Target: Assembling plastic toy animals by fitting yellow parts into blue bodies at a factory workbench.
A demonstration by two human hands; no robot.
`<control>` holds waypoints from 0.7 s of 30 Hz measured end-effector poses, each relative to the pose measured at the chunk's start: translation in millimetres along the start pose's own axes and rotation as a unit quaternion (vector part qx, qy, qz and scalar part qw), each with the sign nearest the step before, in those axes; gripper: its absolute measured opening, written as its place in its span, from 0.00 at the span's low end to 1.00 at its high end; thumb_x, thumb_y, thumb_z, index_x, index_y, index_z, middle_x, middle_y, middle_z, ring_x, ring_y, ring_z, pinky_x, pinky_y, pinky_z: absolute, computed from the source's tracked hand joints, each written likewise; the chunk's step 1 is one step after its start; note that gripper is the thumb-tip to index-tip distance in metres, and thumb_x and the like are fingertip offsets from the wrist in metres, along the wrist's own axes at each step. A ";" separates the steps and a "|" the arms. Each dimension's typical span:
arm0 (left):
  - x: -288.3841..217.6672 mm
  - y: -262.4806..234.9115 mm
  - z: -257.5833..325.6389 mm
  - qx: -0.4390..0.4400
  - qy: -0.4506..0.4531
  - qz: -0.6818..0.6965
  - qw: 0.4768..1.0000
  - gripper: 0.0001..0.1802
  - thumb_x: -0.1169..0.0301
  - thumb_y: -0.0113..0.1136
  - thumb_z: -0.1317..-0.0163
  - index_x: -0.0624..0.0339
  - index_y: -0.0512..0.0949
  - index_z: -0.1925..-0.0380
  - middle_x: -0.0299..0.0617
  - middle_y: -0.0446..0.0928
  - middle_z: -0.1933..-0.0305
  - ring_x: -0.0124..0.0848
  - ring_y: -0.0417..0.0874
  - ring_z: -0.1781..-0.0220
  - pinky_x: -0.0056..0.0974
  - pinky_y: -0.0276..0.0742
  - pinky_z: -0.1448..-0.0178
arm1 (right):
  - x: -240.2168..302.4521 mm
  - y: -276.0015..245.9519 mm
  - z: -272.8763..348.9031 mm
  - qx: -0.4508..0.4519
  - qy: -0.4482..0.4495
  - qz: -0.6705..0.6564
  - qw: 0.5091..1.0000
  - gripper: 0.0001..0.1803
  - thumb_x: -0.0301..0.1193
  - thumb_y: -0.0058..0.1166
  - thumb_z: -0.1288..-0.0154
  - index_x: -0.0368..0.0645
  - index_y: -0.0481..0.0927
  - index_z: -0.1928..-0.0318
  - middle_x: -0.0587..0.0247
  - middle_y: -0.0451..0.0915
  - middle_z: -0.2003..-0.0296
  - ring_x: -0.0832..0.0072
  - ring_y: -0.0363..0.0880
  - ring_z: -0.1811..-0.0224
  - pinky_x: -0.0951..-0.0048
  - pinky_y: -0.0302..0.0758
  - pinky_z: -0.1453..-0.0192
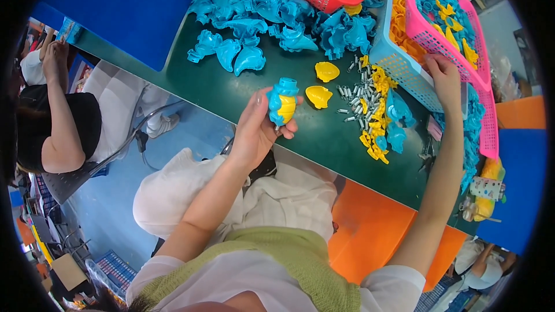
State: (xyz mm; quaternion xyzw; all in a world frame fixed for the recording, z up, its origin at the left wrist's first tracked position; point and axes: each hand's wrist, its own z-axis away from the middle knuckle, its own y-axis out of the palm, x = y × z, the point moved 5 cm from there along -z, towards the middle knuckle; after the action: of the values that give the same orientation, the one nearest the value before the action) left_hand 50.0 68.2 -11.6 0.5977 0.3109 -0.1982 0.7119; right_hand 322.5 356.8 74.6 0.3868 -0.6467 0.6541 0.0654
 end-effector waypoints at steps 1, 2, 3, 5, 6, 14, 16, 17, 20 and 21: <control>-0.3 0.1 0.0 0.000 0.001 0.000 1.000 0.25 0.53 0.35 0.31 0.62 0.58 0.45 0.53 0.70 0.47 0.31 0.78 0.66 0.33 0.76 0.64 | 1.7 -1.6 1.3 -0.013 0.001 -0.004 1.000 0.15 0.34 0.48 0.35 0.35 0.78 0.58 0.66 0.79 0.67 0.80 0.74 0.64 0.79 0.69 0.58; -0.5 0.6 0.0 0.002 0.001 -0.002 1.000 0.25 0.54 0.35 0.31 0.62 0.58 0.45 0.54 0.70 0.47 0.31 0.78 0.66 0.33 0.76 0.64 | 4.1 -3.3 3.5 -0.025 0.002 -0.008 1.000 0.15 0.34 0.48 0.35 0.35 0.78 0.58 0.65 0.80 0.66 0.80 0.75 0.64 0.79 0.70 0.58; -0.4 1.3 -0.1 0.004 0.001 -0.004 1.000 0.25 0.54 0.35 0.31 0.62 0.58 0.45 0.54 0.70 0.47 0.31 0.78 0.66 0.33 0.76 0.64 | 7.1 -2.8 9.0 -0.026 0.003 -0.007 1.000 0.15 0.34 0.48 0.35 0.35 0.78 0.58 0.65 0.80 0.66 0.80 0.75 0.64 0.79 0.70 0.58; -0.4 -0.3 0.7 0.000 0.002 -0.004 1.000 0.24 0.54 0.35 0.31 0.62 0.58 0.45 0.54 0.70 0.47 0.31 0.78 0.66 0.33 0.76 0.64 | 47.6 -11.8 33.1 -0.241 -0.103 0.040 0.964 0.13 0.31 0.49 0.36 0.35 0.77 0.57 0.63 0.80 0.63 0.80 0.76 0.61 0.77 0.71 0.56; 0.0 -1.1 0.9 -0.002 0.002 -0.004 1.000 0.24 0.54 0.35 0.31 0.62 0.58 0.45 0.54 0.70 0.47 0.31 0.78 0.66 0.33 0.76 0.64 | 58.9 -9.4 39.0 -0.241 -0.103 0.038 0.964 0.13 0.31 0.49 0.36 0.35 0.77 0.57 0.63 0.80 0.63 0.80 0.76 0.61 0.77 0.71 0.56; -0.1 -0.3 -0.1 -0.006 0.006 0.001 1.000 0.23 0.55 0.36 0.31 0.62 0.59 0.46 0.53 0.70 0.48 0.31 0.78 0.66 0.32 0.75 0.64 | 193.3 64.3 83.5 0.029 -0.212 0.090 0.973 0.11 0.21 0.52 0.43 0.36 0.76 0.58 0.59 0.78 0.65 0.77 0.77 0.63 0.76 0.72 0.59; -4.3 -3.4 1.4 -0.008 0.009 0.001 1.000 0.23 0.55 0.36 0.31 0.61 0.59 0.47 0.53 0.71 0.48 0.31 0.78 0.66 0.32 0.75 0.64 | 230.2 77.6 97.6 0.224 -0.270 -0.076 0.933 0.09 0.27 0.50 0.37 0.36 0.75 0.59 0.63 0.76 0.72 0.77 0.75 0.69 0.74 0.71 0.64; -4.8 -1.8 1.9 -0.010 0.008 -0.002 1.000 0.23 0.54 0.36 0.31 0.61 0.59 0.47 0.53 0.71 0.48 0.31 0.78 0.66 0.32 0.75 0.64 | 233.3 66.8 93.6 0.224 -0.268 -0.077 0.934 0.09 0.27 0.50 0.37 0.36 0.75 0.59 0.63 0.76 0.72 0.77 0.75 0.69 0.74 0.71 0.64; 5.0 12.4 -7.3 0.023 -0.011 0.004 1.000 0.23 0.54 0.36 0.31 0.61 0.59 0.47 0.53 0.71 0.48 0.31 0.77 0.66 0.33 0.75 0.64 | 211.6 6.5 65.9 0.097 -0.295 -0.337 0.889 0.14 0.34 0.47 0.35 0.39 0.76 0.56 0.67 0.77 0.75 0.82 0.69 0.78 0.83 0.65 0.75; 2.9 5.1 -4.7 0.011 -0.003 0.001 1.000 0.24 0.53 0.37 0.31 0.61 0.59 0.47 0.53 0.71 0.48 0.32 0.77 0.66 0.33 0.75 0.64 | 186.8 20.5 42.9 0.036 -0.246 -0.229 0.941 0.17 0.38 0.44 0.34 0.38 0.75 0.53 0.67 0.77 0.75 0.85 0.65 0.81 0.84 0.61 0.77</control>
State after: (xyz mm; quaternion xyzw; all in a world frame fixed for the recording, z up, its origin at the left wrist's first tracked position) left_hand 54.6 74.1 -10.3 0.6054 0.3060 -0.2030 0.7062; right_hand 199.3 237.7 162.8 0.6755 -0.5130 0.5282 0.0380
